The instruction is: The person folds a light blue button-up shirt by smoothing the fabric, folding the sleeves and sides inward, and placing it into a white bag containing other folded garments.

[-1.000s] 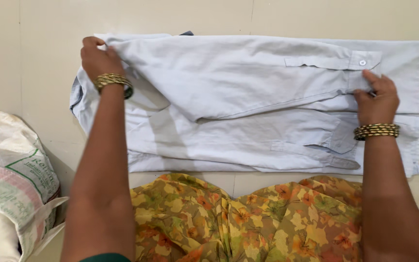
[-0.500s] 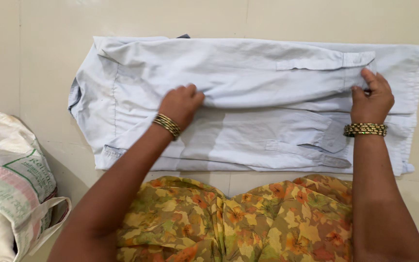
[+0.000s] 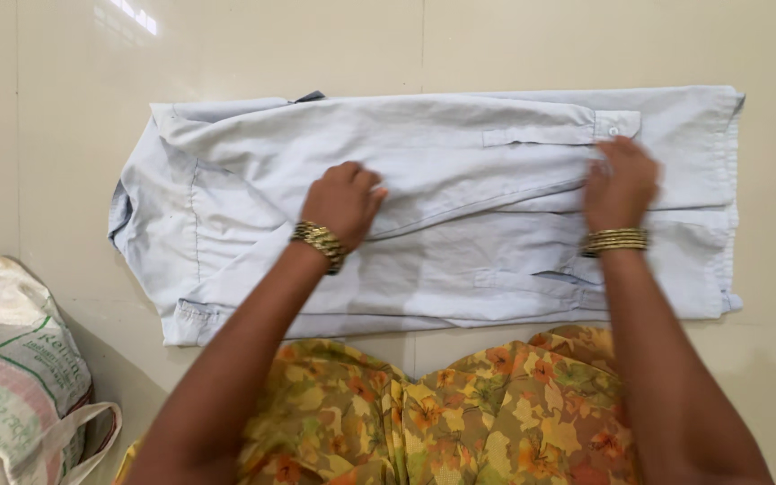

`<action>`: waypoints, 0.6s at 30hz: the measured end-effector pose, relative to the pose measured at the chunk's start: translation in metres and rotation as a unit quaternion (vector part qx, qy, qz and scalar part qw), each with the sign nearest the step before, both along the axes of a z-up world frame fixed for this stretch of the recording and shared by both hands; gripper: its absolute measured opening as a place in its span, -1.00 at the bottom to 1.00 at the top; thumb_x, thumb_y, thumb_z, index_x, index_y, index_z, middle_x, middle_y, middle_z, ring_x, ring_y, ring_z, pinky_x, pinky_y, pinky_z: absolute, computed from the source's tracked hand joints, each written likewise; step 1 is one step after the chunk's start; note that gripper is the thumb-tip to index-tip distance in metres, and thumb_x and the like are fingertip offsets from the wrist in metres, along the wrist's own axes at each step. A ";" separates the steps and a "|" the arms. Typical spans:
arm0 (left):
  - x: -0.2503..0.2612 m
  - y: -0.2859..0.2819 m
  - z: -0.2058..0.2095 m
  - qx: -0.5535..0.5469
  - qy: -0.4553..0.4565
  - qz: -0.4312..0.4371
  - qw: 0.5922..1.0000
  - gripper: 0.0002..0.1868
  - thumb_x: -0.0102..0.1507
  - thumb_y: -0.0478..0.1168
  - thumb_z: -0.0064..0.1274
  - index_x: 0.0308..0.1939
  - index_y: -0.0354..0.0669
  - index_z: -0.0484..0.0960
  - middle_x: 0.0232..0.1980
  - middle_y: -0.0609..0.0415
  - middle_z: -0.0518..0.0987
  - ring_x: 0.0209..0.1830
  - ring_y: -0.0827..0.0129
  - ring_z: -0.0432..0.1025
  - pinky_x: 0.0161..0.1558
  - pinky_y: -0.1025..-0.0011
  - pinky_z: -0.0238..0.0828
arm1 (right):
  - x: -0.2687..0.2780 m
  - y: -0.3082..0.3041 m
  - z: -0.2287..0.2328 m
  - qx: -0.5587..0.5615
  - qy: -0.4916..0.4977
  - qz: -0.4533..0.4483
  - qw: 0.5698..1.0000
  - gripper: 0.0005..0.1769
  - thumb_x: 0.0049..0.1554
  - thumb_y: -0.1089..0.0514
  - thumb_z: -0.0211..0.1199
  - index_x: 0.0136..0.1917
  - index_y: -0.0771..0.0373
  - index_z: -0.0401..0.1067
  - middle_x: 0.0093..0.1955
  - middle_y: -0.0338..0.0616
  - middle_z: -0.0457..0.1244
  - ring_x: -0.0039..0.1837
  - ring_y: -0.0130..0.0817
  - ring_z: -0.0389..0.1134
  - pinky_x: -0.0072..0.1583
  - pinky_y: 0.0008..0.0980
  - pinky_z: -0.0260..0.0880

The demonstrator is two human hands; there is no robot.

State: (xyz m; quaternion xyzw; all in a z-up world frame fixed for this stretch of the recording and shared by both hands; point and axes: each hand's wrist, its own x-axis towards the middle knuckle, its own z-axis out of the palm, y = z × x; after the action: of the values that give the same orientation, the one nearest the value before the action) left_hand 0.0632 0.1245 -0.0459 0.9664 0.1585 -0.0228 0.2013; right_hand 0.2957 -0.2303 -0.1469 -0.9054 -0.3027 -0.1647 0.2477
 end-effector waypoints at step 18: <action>0.002 -0.019 -0.056 0.096 0.076 0.205 0.971 -0.11 0.31 0.42 -0.26 0.57 0.05 0.05 0.66 0.08 -0.13 0.65 0.08 -0.32 0.51 -0.09 -0.46 | -0.057 0.082 0.012 -0.250 0.173 -0.050 0.951 -0.16 0.27 -0.47 -0.32 0.68 -0.14 -0.13 0.74 -0.14 -0.36 0.70 0.00 -0.41 0.55 0.28 -0.51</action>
State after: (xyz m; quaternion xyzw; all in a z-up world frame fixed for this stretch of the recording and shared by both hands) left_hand 0.0653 0.1051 -0.1020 0.9233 0.3699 -0.0395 0.0956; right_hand 0.2387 -0.1481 -0.1345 -0.9670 -0.2408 0.0636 0.0531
